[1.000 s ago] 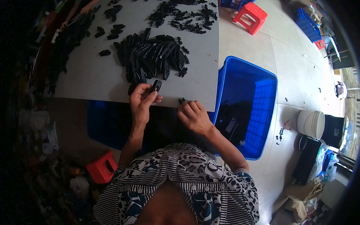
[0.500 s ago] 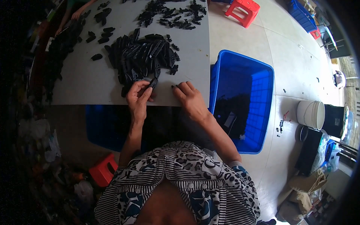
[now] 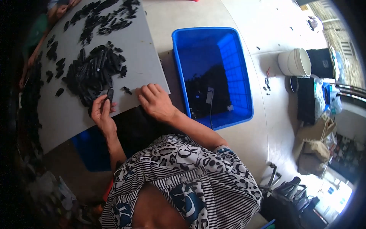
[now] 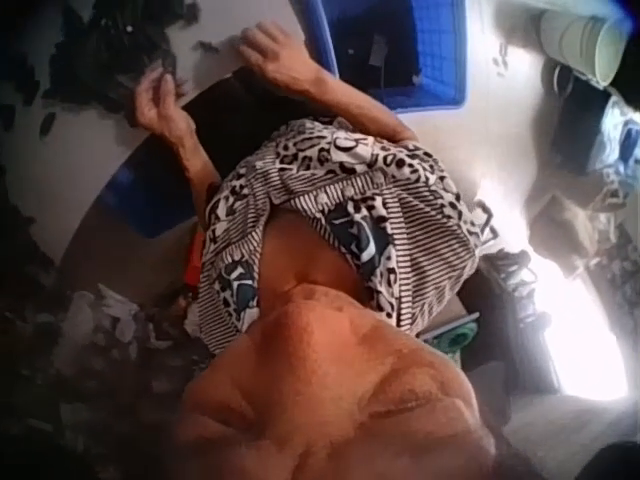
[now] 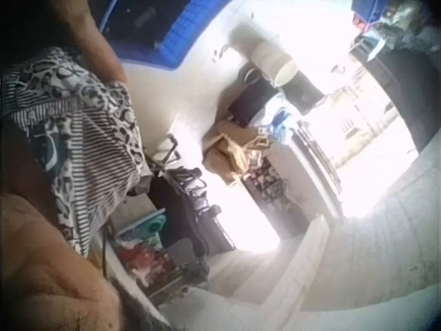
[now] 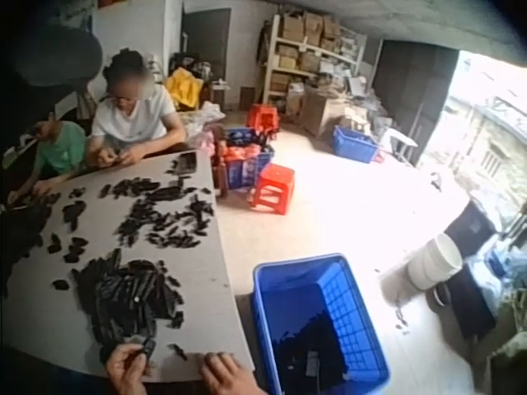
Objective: The person gathers plastic components on a table, then repeatedly attaches small plastic pieces to larger plastic parts by hand and places the assembled parts into a container.
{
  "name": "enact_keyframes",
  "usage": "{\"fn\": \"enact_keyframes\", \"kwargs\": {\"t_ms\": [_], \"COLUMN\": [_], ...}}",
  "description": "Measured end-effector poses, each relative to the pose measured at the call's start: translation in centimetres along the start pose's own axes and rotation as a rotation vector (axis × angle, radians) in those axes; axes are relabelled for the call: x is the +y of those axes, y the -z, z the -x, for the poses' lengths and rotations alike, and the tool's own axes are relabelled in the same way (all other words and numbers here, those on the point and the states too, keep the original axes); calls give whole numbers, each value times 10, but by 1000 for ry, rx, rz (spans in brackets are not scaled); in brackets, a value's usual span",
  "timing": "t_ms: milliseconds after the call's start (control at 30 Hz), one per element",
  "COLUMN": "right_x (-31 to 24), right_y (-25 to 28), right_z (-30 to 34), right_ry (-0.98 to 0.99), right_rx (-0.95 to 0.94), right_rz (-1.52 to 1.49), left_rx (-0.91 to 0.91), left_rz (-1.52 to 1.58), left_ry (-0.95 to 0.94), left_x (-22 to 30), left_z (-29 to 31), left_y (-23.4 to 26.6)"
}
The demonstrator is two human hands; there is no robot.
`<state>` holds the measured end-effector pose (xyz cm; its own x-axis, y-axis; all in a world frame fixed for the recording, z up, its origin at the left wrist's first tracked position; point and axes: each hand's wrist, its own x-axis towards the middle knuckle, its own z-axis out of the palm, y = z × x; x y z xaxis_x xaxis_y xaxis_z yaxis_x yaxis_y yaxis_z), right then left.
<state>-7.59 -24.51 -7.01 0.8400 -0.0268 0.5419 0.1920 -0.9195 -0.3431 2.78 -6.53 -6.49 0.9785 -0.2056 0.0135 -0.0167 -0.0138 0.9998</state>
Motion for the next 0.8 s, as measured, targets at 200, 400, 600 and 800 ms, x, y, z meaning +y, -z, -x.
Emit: {"fn": "enact_keyframes", "kwargs": {"t_ms": [200, 400, 600, 800], "right_x": [2, 15, 22, 5], "right_y": [-2, 10, 11, 16], "right_z": [14, 14, 13, -12], "right_ry": [84, 219, 218, -735], "right_rx": [139, 20, 35, 36], "right_rz": [35, -83, -239, -1460], "left_rx": [-9, -8, 8, -18], "left_rz": [-50, -40, 6, 63], "left_ry": [-4, 33, 35, 62], "left_x": [4, 3, 4, 9], "left_z": [-1, 3, 4, 5], "left_y": [-2, -2, -1, 1]}}
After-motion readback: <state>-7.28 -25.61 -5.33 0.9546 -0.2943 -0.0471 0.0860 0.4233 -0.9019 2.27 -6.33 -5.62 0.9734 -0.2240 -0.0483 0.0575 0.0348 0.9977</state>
